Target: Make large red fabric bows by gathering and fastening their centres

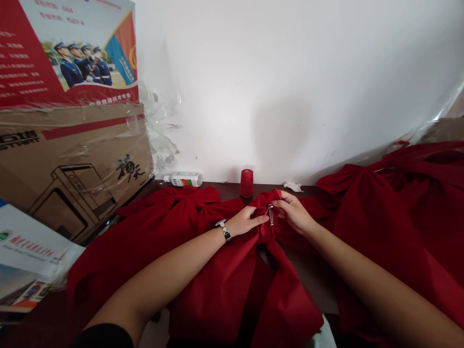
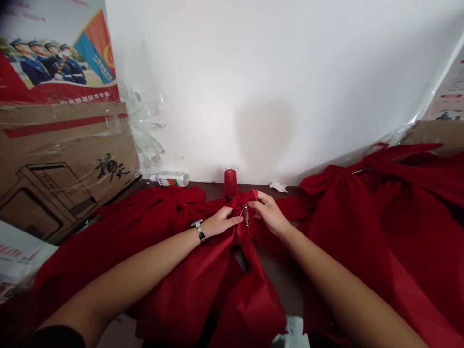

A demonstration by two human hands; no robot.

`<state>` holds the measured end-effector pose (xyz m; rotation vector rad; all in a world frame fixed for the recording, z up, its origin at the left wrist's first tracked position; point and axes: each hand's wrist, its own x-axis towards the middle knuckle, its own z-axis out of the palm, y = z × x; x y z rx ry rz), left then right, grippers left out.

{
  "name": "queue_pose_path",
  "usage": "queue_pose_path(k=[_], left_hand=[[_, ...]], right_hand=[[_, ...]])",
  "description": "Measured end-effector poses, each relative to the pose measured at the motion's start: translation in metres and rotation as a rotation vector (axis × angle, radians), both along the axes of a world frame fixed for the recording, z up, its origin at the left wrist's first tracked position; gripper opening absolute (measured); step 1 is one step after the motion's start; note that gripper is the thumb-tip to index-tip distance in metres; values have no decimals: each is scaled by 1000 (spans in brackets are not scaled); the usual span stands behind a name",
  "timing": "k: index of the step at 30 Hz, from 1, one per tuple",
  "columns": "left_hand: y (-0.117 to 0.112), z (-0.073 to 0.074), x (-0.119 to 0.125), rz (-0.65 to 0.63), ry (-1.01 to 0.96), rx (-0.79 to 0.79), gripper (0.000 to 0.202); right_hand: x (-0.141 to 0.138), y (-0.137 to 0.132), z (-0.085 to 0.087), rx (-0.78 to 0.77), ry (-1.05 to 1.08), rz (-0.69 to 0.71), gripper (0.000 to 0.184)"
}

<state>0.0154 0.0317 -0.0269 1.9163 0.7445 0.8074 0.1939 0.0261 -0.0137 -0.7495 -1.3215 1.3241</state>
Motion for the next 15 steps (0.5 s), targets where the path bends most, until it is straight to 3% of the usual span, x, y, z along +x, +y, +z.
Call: queue_pose_path(k=[15], left_hand=[[1,-1,1,-7,-70,-1,58]], right_hand=[[-1,-2,-2,63,-31,26,18]])
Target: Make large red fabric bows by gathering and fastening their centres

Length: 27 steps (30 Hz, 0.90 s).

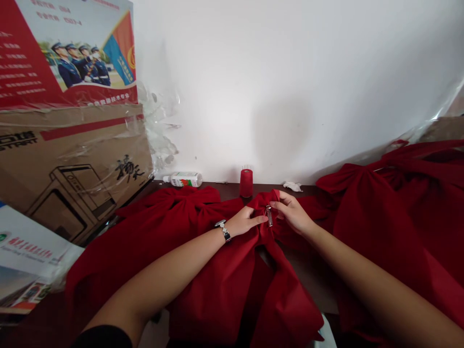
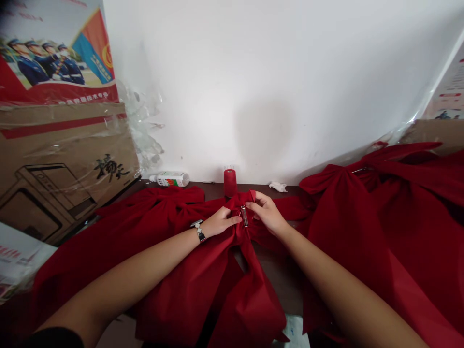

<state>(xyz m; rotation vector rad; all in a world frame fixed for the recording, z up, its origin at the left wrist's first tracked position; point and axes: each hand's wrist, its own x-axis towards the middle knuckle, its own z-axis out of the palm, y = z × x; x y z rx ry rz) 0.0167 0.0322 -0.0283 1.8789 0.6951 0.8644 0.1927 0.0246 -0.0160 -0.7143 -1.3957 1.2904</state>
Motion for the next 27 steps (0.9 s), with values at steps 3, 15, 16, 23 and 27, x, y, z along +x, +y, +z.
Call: queue_pose_path(k=[3,15,16,23,27], left_hand=[[0,0,1,1,-14,16,59],[0,-2,1,14,-28,52,52],[1,-2,1,12,-29,58,52],[-1,1,0,-19,-28,74,52],[-2,2,0,-28,-18,73,51]], right_hand=[[0,-1,0,28,-22,-18,18],[1,-2,4,132,-101,-51,18],[1,-2,4,136,-100,-51,19],[6,1,2,21,11,96,13],[11,6,4,-52,105,241,17]])
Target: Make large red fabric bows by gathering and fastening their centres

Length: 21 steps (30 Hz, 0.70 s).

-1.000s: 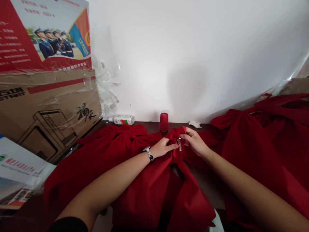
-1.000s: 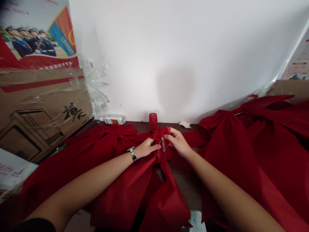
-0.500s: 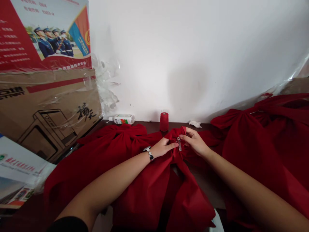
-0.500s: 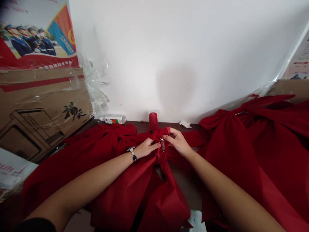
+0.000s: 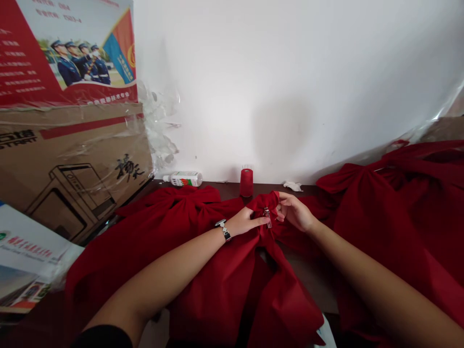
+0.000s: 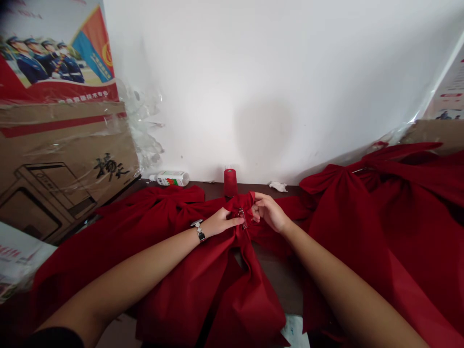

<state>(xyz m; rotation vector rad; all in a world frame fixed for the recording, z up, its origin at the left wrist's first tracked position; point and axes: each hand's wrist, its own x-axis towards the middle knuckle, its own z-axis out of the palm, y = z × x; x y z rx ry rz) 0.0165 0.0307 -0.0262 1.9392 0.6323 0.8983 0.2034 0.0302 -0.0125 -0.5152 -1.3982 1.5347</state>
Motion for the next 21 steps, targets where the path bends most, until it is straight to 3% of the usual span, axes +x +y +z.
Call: queue_pose_path(k=[5,14,21], left_hand=[[2,-3,0,-17,-22,-40,56],[0,-1,-1,-15,-29,-102,62],[-1,3,0,-64,15,-64,62]], right_hand=[[1,1,1,-9,-41,-11,13],[3,1,-5,173,-128,10,23],[2,1,-6,123,-129,42,25]])
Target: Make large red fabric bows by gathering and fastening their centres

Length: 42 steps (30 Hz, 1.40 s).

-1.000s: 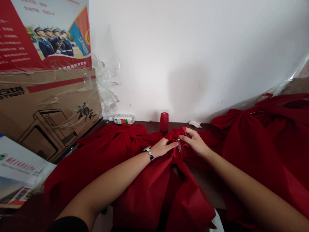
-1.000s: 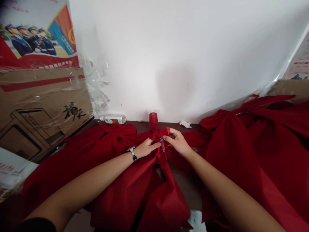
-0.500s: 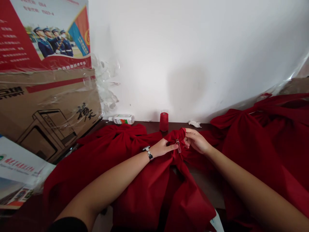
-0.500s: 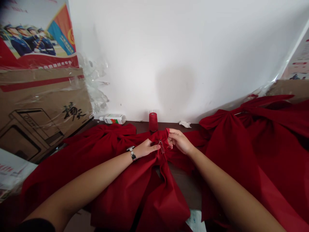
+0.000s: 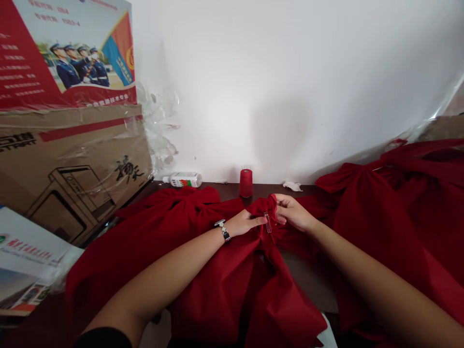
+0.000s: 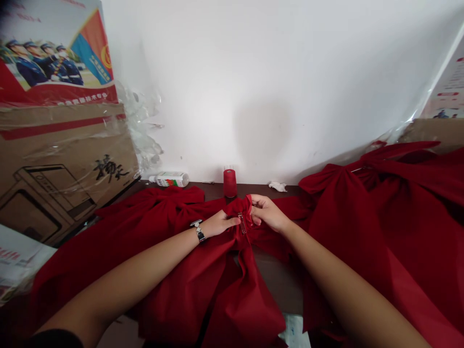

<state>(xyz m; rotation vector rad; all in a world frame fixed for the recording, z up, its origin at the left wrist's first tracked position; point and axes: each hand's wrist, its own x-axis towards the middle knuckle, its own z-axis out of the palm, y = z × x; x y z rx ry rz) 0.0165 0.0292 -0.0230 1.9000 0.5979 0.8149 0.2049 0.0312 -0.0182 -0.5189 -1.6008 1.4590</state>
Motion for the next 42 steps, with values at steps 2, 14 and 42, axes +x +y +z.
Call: queue_pose_path(k=[2,14,42], left_hand=[[1,-1,0,3,12,6,61],[3,-6,1,-18,-6,33,56],[6,-11,-1,-5,28,55,58]], right_hand=[[-1,0,-1,-23,18,-3,25],[-2,3,-2,-118,29,0,21],[-4,2,-3,-205,94,69,30]])
